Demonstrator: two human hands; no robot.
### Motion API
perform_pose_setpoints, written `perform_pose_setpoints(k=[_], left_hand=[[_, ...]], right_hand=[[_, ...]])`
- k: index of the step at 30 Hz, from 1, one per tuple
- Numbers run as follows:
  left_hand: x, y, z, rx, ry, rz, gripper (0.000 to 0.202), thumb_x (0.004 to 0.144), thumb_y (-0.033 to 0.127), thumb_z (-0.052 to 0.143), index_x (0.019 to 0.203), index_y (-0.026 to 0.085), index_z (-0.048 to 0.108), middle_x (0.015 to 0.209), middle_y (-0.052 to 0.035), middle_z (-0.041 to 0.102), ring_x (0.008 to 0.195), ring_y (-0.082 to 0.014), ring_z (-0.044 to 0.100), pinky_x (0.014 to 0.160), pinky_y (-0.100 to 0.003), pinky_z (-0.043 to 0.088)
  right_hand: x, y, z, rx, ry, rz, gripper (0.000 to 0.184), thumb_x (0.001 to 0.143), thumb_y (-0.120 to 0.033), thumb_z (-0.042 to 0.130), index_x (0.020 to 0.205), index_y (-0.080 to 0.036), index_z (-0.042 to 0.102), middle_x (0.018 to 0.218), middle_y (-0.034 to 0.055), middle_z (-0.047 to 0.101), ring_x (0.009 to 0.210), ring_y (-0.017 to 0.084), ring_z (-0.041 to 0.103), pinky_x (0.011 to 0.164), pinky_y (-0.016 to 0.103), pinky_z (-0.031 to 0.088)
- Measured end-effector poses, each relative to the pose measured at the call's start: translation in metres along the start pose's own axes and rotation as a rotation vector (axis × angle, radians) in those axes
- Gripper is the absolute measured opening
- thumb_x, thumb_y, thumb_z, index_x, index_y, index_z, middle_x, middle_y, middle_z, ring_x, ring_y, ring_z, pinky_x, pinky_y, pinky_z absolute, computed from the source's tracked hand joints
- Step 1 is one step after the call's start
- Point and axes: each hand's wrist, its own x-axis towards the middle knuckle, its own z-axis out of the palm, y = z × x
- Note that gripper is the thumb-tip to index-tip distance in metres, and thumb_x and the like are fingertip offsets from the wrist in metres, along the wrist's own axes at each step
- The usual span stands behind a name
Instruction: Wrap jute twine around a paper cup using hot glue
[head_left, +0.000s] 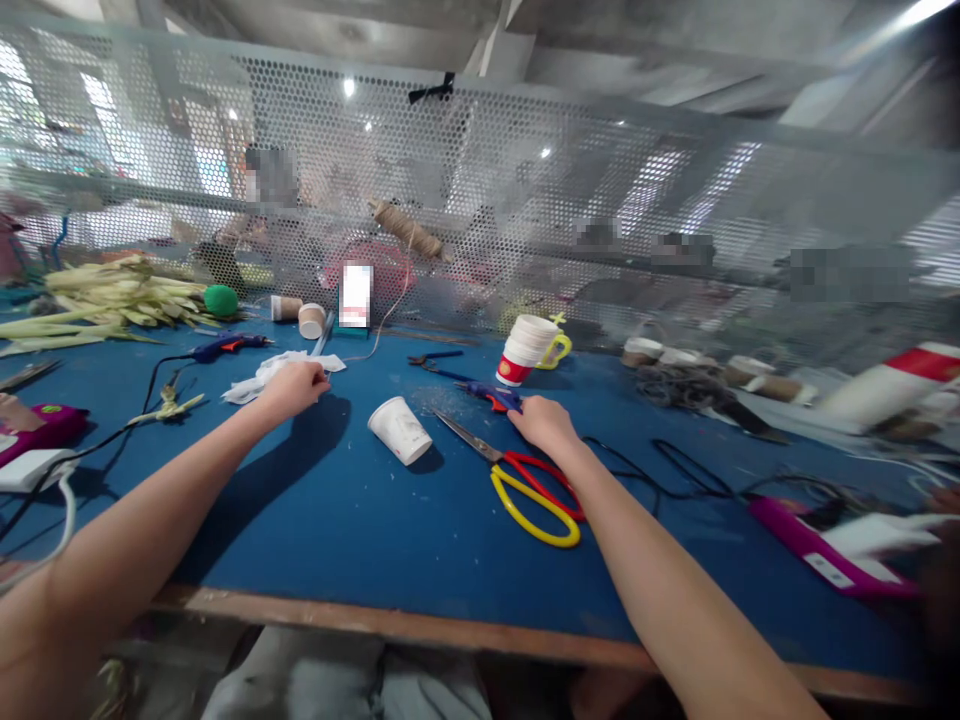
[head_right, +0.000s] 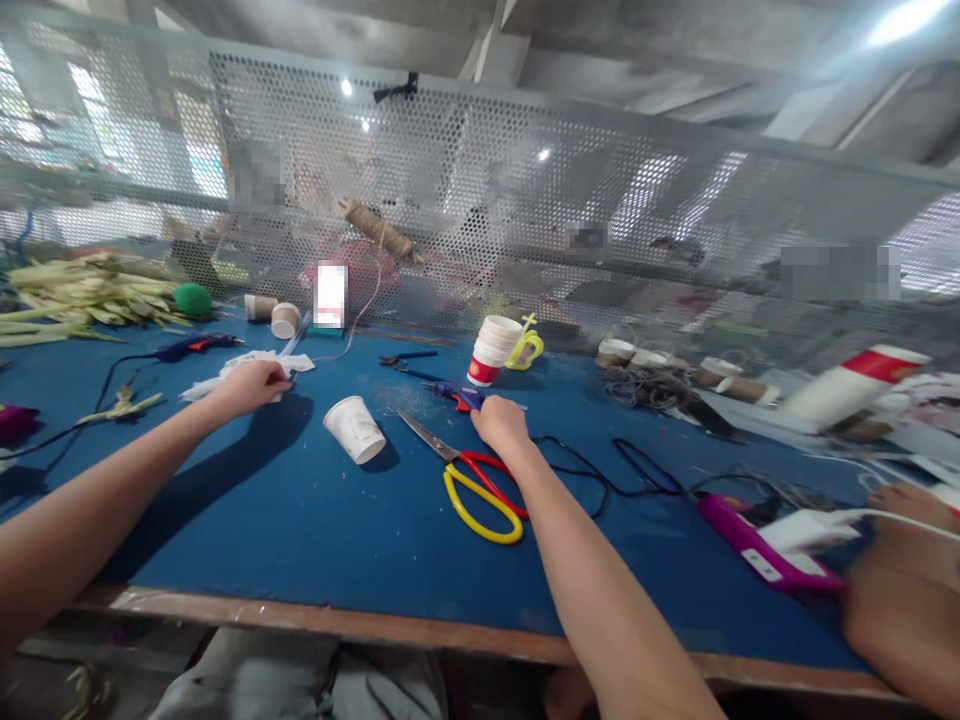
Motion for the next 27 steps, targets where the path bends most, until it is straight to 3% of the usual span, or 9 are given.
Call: perform_pose_setpoints(k=[5,9,14,17,19,21,23,25,27], left_hand=[[-0.001,-0.013,-0.003,0.180,-0.001,-0.106,0.008,0.060,0.018,0.058,0.052,0.016,0.055,0.067,-0.0114,0.062,0.083,-0.0301,0.058,0.071,-0.035,0.038],[-0.003,-0.010,-0.001,0.211,-0.023,-0.124,0.009,0.059,0.019,0.058,0.051,0.016,0.055,0.067,-0.0130,0.062,0.082,-0.0326,0.059,0.069,-0.036,0.039],[-0.002,0.003,-0.010,0.165,0.003,-0.068,0.014,0.063,0.024,0.057,0.051,0.018,0.053,0.061,-0.0090,0.061,0.074,-0.0275,0.060,0.063,-0.031,0.039],[-0.004,0.022,-0.017,0.030,-0.022,0.027,0.015,0.070,0.030,0.054,0.062,0.018,0.056,0.062,-0.0047,0.062,0.062,-0.0180,0.058,0.058,-0.026,0.040],[-0.006,0.042,-0.018,-0.330,-0.068,0.153,0.013,0.069,0.029,0.057,0.067,0.016,0.054,0.061,-0.0034,0.061,0.057,-0.0138,0.056,0.054,-0.024,0.041],[-0.009,0.066,-0.017,-0.515,-0.121,0.269,0.011,0.067,0.025,0.059,0.068,0.015,0.053,0.059,-0.0003,0.059,0.055,-0.0106,0.054,0.054,-0.022,0.041],[-0.011,0.089,-0.015,-0.594,-0.172,0.365,0.010,0.067,0.020,0.060,0.068,0.014,0.052,0.058,0.0017,0.056,0.053,-0.0080,0.052,0.052,-0.020,0.041],[-0.011,0.105,-0.011,-0.660,-0.168,0.438,0.010,0.068,0.017,0.059,0.066,0.014,0.050,0.056,0.0035,0.053,0.052,-0.0065,0.050,0.052,-0.019,0.040],[-0.009,0.113,-0.007,-0.692,-0.141,0.473,0.008,0.070,0.016,0.058,0.070,0.014,0.050,0.059,0.0026,0.055,0.054,-0.0068,0.052,0.053,-0.020,0.041]], right_hand=[[-0.006,0.000,-0.003,0.012,0.043,-0.009,0.032,0.084,-0.029,0.046,0.099,-0.008,0.064,0.101,0.0196,0.064,0.094,0.028,0.060,0.073,0.032,0.044],[-0.017,-0.006,-0.012,0.051,0.177,-0.066,0.037,0.086,-0.038,0.044,0.106,-0.011,0.061,0.107,0.0163,0.060,0.102,0.026,0.055,0.080,0.030,0.041],[-0.035,-0.022,-0.027,0.390,0.273,-0.266,0.023,0.083,-0.030,0.051,0.085,-0.014,0.067,0.090,0.0089,0.066,0.081,0.018,0.060,0.075,0.025,0.043],[-0.050,-0.035,-0.039,0.606,0.289,-0.424,0.018,0.081,-0.027,0.052,0.082,-0.015,0.066,0.084,0.0062,0.066,0.076,0.017,0.059,0.072,0.026,0.044],[-0.059,-0.046,-0.049,0.730,0.316,-0.597,0.017,0.081,-0.027,0.052,0.087,-0.016,0.064,0.091,0.0067,0.064,0.081,0.017,0.058,0.073,0.028,0.045],[-0.066,-0.058,-0.059,0.854,0.290,-0.767,0.022,0.081,-0.026,0.051,0.099,-0.017,0.060,0.105,0.0080,0.061,0.085,0.016,0.057,0.070,0.028,0.047],[-0.069,-0.070,-0.067,0.973,0.141,-0.860,0.031,0.084,-0.028,0.047,0.113,-0.019,0.052,0.107,0.0080,0.059,0.074,0.013,0.057,0.060,0.027,0.048],[-0.068,-0.078,-0.072,1.076,-0.045,-0.896,0.028,0.086,-0.032,0.043,0.109,-0.018,0.050,0.091,0.0062,0.061,0.060,0.010,0.054,0.049,0.024,0.046],[-0.066,-0.080,-0.074,1.121,-0.110,-0.851,0.024,0.085,-0.035,0.043,0.092,-0.016,0.054,0.074,0.0032,0.059,0.053,0.009,0.051,0.044,0.022,0.043]])
